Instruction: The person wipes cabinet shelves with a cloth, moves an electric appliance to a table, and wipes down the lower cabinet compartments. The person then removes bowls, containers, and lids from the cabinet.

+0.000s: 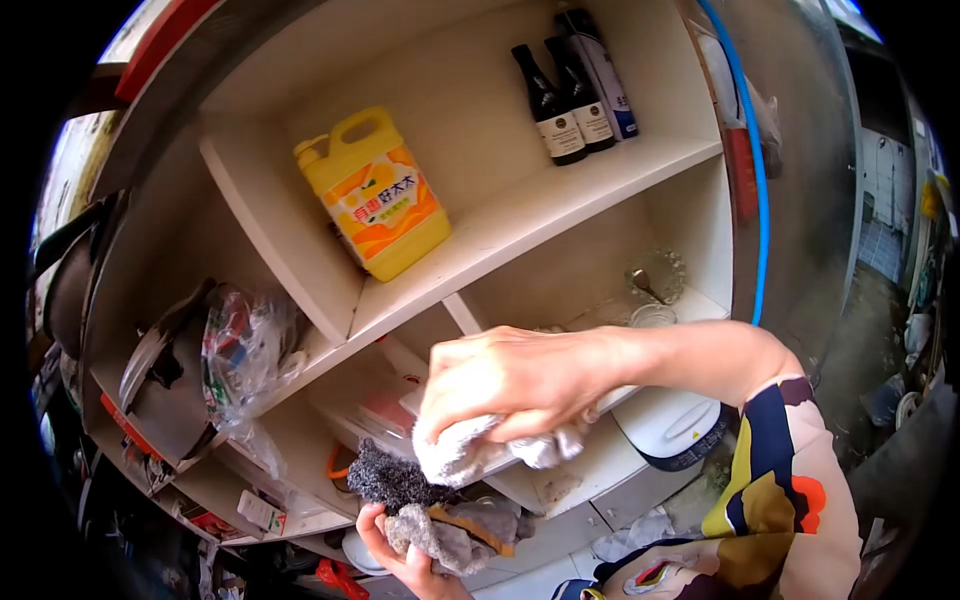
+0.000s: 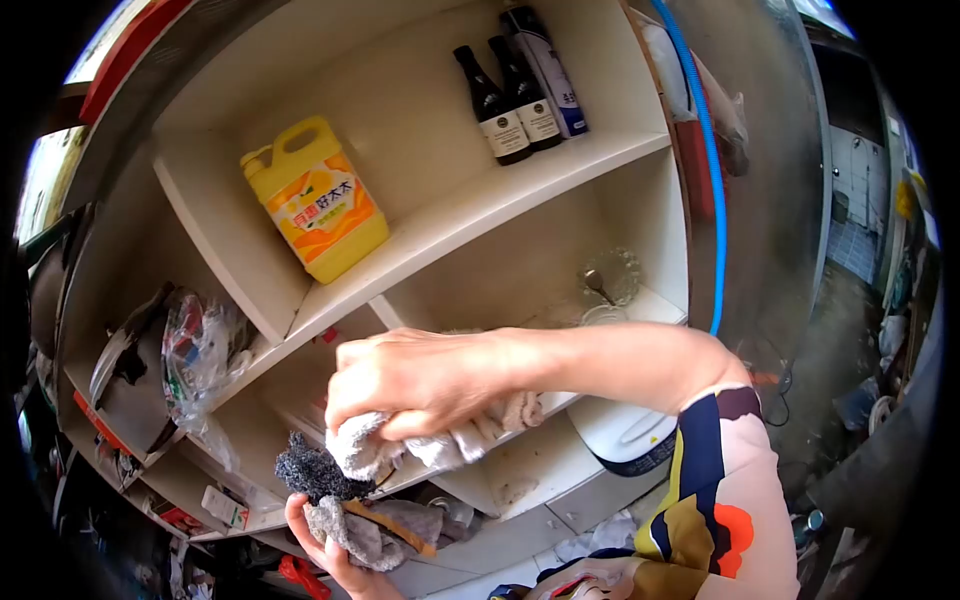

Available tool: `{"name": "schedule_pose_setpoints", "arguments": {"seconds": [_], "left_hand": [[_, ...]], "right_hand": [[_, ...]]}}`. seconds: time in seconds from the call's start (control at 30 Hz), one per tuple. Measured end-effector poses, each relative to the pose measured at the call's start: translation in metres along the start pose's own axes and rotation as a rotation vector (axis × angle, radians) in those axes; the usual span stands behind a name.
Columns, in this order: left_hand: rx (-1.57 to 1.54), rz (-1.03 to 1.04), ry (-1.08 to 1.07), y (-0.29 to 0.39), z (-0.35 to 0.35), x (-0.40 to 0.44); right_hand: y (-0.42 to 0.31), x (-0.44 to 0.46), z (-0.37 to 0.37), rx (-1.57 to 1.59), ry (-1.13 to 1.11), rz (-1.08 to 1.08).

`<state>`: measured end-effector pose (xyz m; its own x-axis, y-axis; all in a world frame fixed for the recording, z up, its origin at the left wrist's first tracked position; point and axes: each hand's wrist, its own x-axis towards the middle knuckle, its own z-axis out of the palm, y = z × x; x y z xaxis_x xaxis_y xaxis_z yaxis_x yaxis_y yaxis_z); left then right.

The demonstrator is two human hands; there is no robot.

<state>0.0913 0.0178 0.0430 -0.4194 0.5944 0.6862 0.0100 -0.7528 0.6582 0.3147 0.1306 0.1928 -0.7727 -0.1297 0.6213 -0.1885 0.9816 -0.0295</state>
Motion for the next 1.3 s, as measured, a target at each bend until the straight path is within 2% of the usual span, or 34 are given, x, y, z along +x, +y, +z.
{"name": "schedule_pose_setpoints", "arguments": {"seconds": [0.07,0.1,0.13,0.17,0.2,0.27,0.37,0.43,0.47,0.53,0.63,0.67,0.7,0.77,0.83,0.87,0.9,0.97,1.0,1.07,1.1,1.23,1.3], "left_hand": [[-0.033,-0.025,-0.031,0.004,0.019,0.002],[-0.043,-0.043,-0.033,0.005,0.028,0.002],[-0.163,-0.063,-0.019,0.007,0.038,0.000],[-0.187,-0.073,-0.028,0.008,0.045,-0.001],[-0.183,-0.081,-0.028,0.006,0.045,-0.003],[-0.158,-0.123,-0.009,0.007,0.046,-0.006],[-0.127,-0.130,-0.001,0.009,0.043,-0.009],[-0.133,-0.108,0.022,0.008,0.038,-0.011],[-0.142,-0.093,0.025,0.008,0.035,-0.012],[-0.148,-0.066,0.043,0.010,0.029,-0.015],[-0.155,-0.035,0.079,0.017,0.021,-0.017],[-0.156,-0.033,0.103,0.019,0.018,-0.020],[-0.153,-0.030,0.114,0.020,0.014,-0.021],[-0.126,-0.021,0.128,0.023,0.003,-0.024],[-0.109,-0.029,0.168,0.027,-0.004,-0.027],[-0.104,-0.025,0.173,0.028,-0.007,-0.028],[-0.100,-0.021,0.178,0.030,-0.009,-0.029],[-0.084,-0.031,0.186,0.029,-0.013,-0.029],[-0.070,-0.045,0.180,0.030,-0.015,-0.028],[-0.090,-0.048,0.183,0.029,-0.015,-0.023],[-0.061,-0.068,0.166,0.030,-0.019,-0.025],[-0.080,-0.083,0.118,0.030,-0.025,-0.023],[-0.083,-0.073,0.127,0.034,-0.030,-0.025]], "right_hand": [[-0.002,-0.021,-0.009,0.048,0.061,0.093],[-0.006,-0.026,-0.019,0.079,0.077,0.234],[-0.008,-0.029,-0.031,0.296,0.161,0.406],[-0.011,-0.031,-0.050,0.189,0.234,0.487],[0.005,-0.035,-0.062,0.267,0.364,0.560],[0.048,-0.043,-0.101,0.370,0.541,0.502],[0.071,-0.022,-0.141,0.851,0.726,0.685],[0.094,-0.002,-0.147,0.652,0.874,0.712],[0.121,0.003,-0.155,0.511,0.750,0.850],[0.160,0.012,-0.157,0.213,0.406,0.723],[0.176,0.030,-0.135,-0.112,0.203,0.788],[0.192,0.028,-0.126,-0.105,0.194,0.783],[0.221,0.022,-0.118,0.096,0.286,0.708],[0.217,0.031,-0.107,0.303,0.366,0.625],[0.155,0.051,-0.094,0.745,0.511,1.073],[0.152,0.040,-0.089,0.846,0.521,0.880],[0.153,0.030,-0.087,0.850,0.508,0.877],[0.160,0.017,-0.084,0.750,0.544,0.595],[0.160,0.022,-0.088,0.761,0.528,0.593],[0.156,0.055,-0.106,0.313,0.145,0.869],[0.151,0.059,-0.097,0.443,0.068,0.926],[0.109,0.089,-0.064,0.297,0.077,0.748],[0.099,0.103,-0.057,0.324,0.055,0.885]]}}
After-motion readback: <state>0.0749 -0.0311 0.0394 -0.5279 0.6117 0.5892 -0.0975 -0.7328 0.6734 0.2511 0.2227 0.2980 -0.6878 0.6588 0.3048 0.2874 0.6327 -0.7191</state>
